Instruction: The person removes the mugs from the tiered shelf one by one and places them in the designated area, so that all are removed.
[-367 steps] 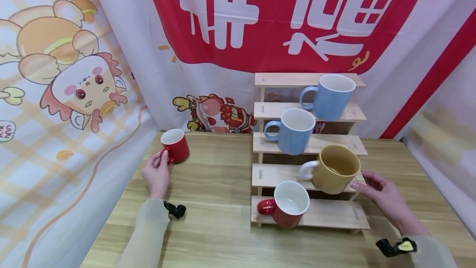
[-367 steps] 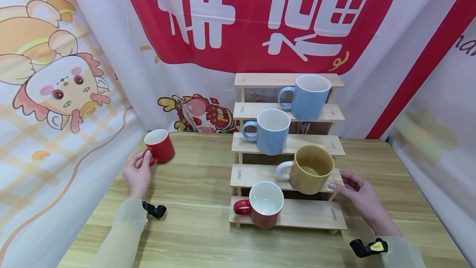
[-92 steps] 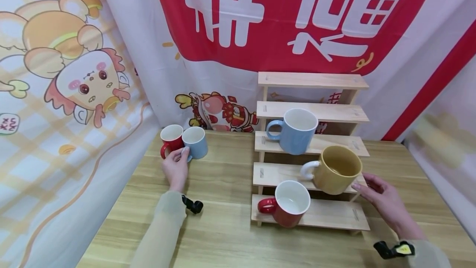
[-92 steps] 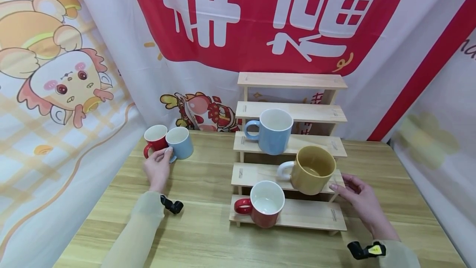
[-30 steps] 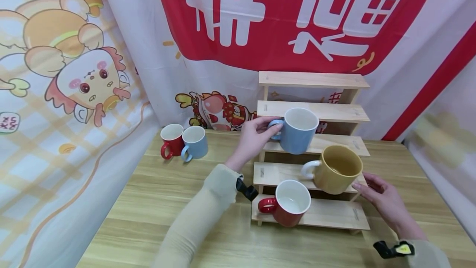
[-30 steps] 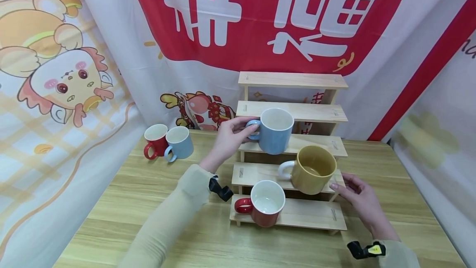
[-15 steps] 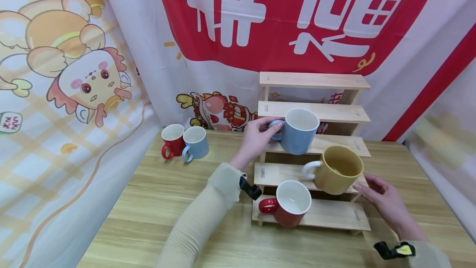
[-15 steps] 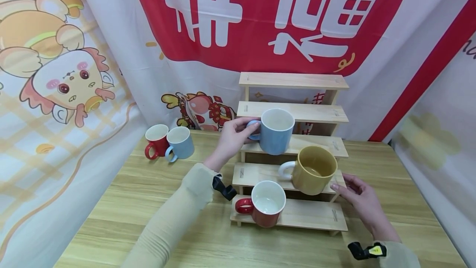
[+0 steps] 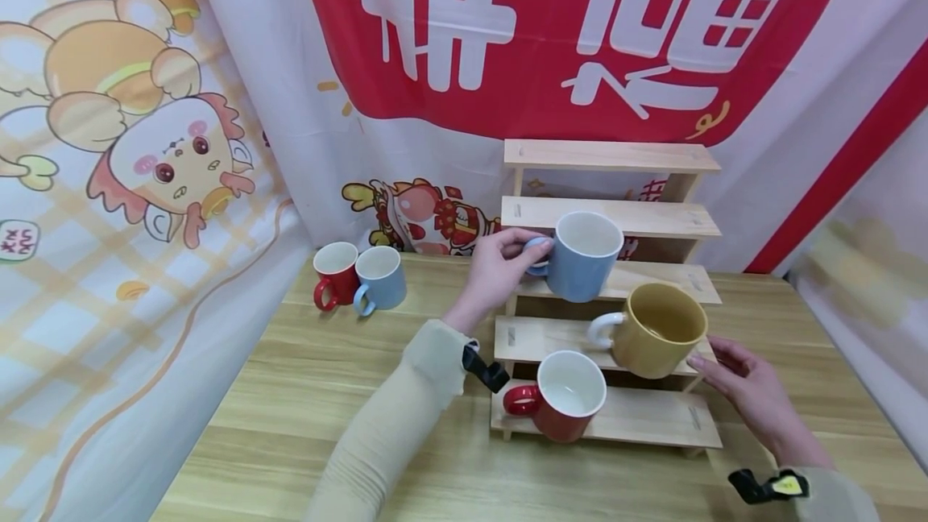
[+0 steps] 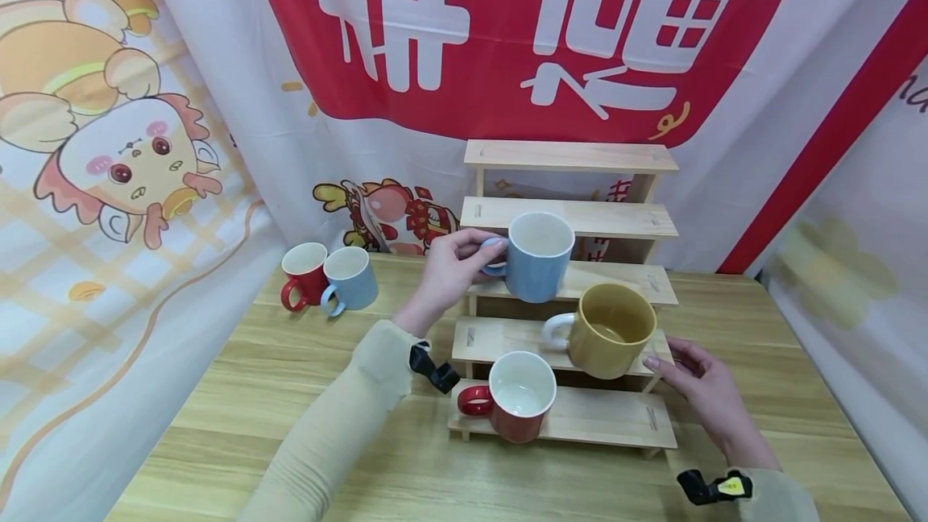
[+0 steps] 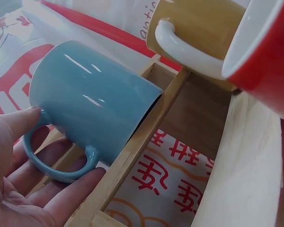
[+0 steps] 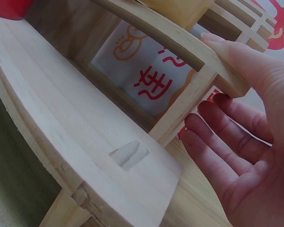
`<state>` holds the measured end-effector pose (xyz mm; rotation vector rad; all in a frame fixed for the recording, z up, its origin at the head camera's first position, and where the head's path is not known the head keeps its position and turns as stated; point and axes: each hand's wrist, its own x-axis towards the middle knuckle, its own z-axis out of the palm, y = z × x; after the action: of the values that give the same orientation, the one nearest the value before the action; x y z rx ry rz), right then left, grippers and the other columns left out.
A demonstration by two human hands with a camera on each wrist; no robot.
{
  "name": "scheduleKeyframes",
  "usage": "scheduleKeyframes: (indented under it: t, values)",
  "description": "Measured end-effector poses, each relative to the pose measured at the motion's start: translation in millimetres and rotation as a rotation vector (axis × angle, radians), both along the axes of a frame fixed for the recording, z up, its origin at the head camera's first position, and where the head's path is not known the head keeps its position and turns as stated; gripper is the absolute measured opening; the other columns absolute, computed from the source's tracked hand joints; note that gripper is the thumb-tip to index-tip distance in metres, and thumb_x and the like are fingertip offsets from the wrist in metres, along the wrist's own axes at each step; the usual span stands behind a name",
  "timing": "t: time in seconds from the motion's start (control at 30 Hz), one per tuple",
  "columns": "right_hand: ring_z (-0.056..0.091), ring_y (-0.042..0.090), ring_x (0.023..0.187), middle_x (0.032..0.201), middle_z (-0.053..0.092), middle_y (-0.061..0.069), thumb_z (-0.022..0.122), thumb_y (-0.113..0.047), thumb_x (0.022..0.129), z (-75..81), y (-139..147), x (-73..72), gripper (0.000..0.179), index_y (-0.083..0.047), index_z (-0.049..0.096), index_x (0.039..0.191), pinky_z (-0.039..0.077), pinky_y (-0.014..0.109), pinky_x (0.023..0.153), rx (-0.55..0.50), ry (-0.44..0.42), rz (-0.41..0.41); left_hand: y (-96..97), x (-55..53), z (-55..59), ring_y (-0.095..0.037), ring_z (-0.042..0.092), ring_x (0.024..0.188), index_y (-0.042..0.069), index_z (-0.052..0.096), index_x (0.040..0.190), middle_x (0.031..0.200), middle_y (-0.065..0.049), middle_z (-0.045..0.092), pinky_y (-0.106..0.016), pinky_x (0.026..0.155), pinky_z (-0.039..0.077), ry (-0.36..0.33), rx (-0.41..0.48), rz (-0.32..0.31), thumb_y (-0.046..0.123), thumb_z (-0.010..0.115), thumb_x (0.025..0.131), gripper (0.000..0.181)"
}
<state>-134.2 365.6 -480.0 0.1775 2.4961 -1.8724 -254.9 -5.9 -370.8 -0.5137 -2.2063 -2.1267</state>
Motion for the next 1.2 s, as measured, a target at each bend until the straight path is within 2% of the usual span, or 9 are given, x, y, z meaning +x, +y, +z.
scheduleKeyframes:
  t: [0.23,0.33,0.43,0.5,0.63,0.87,1.0,1.1,1.2]
  values:
    - [0.057,-0.005,0.103,0.123,0.052,-0.008,0.069,-0.024,0.101,-1.5,0,-0.1,0.068,0.01,0.036,0.149,0.055,0.017,0.085,0.013,-0.017,0.001,-2.9,7.5,0.0,-0.014,0.072,0.097,0.013,0.076,0.105,0.103,0.003,0.075,-0.033,0.083,0.06,0.054,0.037,0.018,0.027,0.077,0.094,0.018]
    - [0.056,-0.006,0.103,0.132,0.051,0.005,0.068,-0.026,0.101,-2.0,0,-0.4,0.07,0.01,0.034,0.15,0.055,0.017,0.085,0.024,-0.031,0.002,-8.2,11.2,3.0,-0.019,0.073,0.098,0.01,0.076,0.106,0.104,-0.001,0.075,-0.036,0.079,0.062,0.071,0.094,0.006,0.024,0.077,0.094,0.018]
    - [0.053,-0.009,0.103,0.144,0.041,0.022,0.066,-0.03,0.102,-2.0,0,-0.8,0.073,0.011,0.03,0.152,0.054,0.016,0.085,0.05,-0.04,0.006,-16.3,14.7,7.4,-0.025,0.073,0.099,0.007,0.075,0.107,0.106,-0.005,0.075,-0.039,0.075,0.063,0.08,0.137,-0.006,0.023,0.076,0.095,0.02]
    - [0.051,-0.01,0.103,0.148,0.036,0.027,0.065,-0.031,0.103,-1.6,-1,-0.9,0.074,0.011,0.029,0.152,0.053,0.015,0.085,0.061,-0.045,0.01,-22.7,17.1,9.9,-0.029,0.073,0.099,0.006,0.074,0.108,0.106,-0.007,0.075,-0.04,0.075,0.063,0.09,0.153,0.0,0.022,0.076,0.095,0.021]
    - [0.05,-0.01,0.105,0.145,0.04,0.024,0.064,-0.03,0.103,-1.2,0,-0.9,0.073,0.012,0.03,0.151,0.053,0.014,0.085,0.072,-0.029,0.012,-37.3,22.3,13.5,-0.032,0.072,0.099,0.004,0.074,0.11,0.107,-0.009,0.075,-0.04,0.076,0.063,0.106,0.17,0.041,0.02,0.075,0.095,0.022]
    - [0.053,-0.009,0.104,0.14,0.044,0.018,0.066,-0.029,0.102,-2.8,1,-2.0,0.072,0.011,0.031,0.151,0.054,0.015,0.085,0.068,-0.027,0.012,-64.3,34.7,17.1,-0.035,0.072,0.1,0.0,0.073,0.109,0.106,-0.011,0.075,-0.039,0.076,0.062,0.118,0.201,0.169,0.017,0.075,0.095,0.022]
    - [0.055,-0.008,0.104,0.127,0.055,-0.004,0.067,-0.027,0.102,-3.5,2,-2.1,0.068,0.01,0.035,0.149,0.054,0.016,0.085,0.064,-0.011,0.011,-81.0,42.6,19.0,-0.032,0.072,0.102,0.001,0.073,0.11,0.106,-0.011,0.076,-0.038,0.078,0.062,0.084,0.195,0.231,0.018,0.075,0.095,0.023]
    - [0.056,-0.006,0.103,0.118,0.056,-0.017,0.067,-0.026,0.102,-2.6,2,-1.5,0.066,0.01,0.037,0.148,0.055,0.016,0.084,0.069,-0.001,0.011,-93.7,47.4,20.2,-0.032,0.072,0.102,0.0,0.072,0.112,0.107,-0.011,0.075,-0.039,0.079,0.062,0.077,0.203,0.25,0.018,0.075,0.095,0.024]
    - [0.055,-0.007,0.103,0.122,0.056,-0.01,0.067,-0.029,0.102,-1.1,2,-1.2,0.068,0.01,0.037,0.148,0.054,0.016,0.083,0.096,-0.003,0.01,-106.2,50.3,19.6,-0.033,0.072,0.102,0.001,0.072,0.113,0.109,-0.012,0.075,-0.04,0.078,0.062,0.082,0.209,0.267,0.018,0.076,0.095,0.026]
